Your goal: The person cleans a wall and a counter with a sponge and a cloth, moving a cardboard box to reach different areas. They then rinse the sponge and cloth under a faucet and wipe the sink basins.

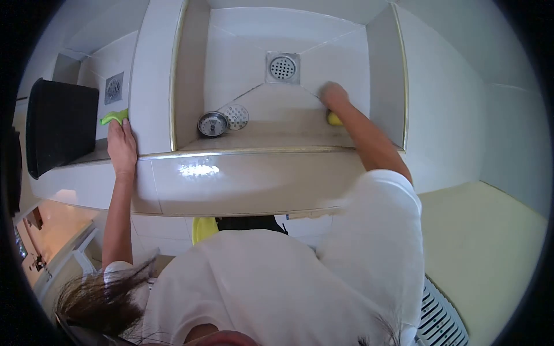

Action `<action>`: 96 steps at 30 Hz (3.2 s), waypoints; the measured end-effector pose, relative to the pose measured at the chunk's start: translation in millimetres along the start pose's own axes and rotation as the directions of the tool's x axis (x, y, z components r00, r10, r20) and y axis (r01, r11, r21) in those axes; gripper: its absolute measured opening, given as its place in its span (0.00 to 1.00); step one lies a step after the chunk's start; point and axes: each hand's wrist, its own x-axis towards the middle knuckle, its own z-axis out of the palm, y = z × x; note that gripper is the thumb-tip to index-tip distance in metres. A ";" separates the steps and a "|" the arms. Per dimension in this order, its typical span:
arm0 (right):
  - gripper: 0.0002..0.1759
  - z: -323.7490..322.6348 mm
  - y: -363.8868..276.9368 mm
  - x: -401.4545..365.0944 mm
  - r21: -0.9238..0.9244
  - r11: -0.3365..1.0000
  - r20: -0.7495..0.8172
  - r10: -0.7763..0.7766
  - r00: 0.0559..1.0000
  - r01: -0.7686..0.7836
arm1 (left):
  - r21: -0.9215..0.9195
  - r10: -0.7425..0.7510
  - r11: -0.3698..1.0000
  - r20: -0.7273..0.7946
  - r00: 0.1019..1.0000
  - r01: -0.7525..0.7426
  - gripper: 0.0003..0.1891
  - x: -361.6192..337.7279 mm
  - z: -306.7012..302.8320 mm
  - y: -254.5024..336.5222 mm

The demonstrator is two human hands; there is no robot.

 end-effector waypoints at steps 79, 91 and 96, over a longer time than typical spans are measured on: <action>0.30 -381.9 -605.9 122.5 0.228 -0.852 -0.438 -0.522 0.732 -0.472 | -0.760 -0.241 -0.038 0.638 0.732 0.649 0.22 151.8 6.4 -213.0; 0.15 -341.2 -618.0 200.0 0.493 -0.840 -0.243 -0.386 0.890 -0.229 | -0.667 -0.199 -0.356 0.738 0.644 0.655 0.17 167.3 19.3 -219.9; 0.12 -344.3 -617.5 222.8 0.643 -0.740 -0.022 -0.275 0.961 -0.197 | -0.681 -0.322 -0.327 0.732 0.601 0.655 0.16 172.2 17.6 -212.3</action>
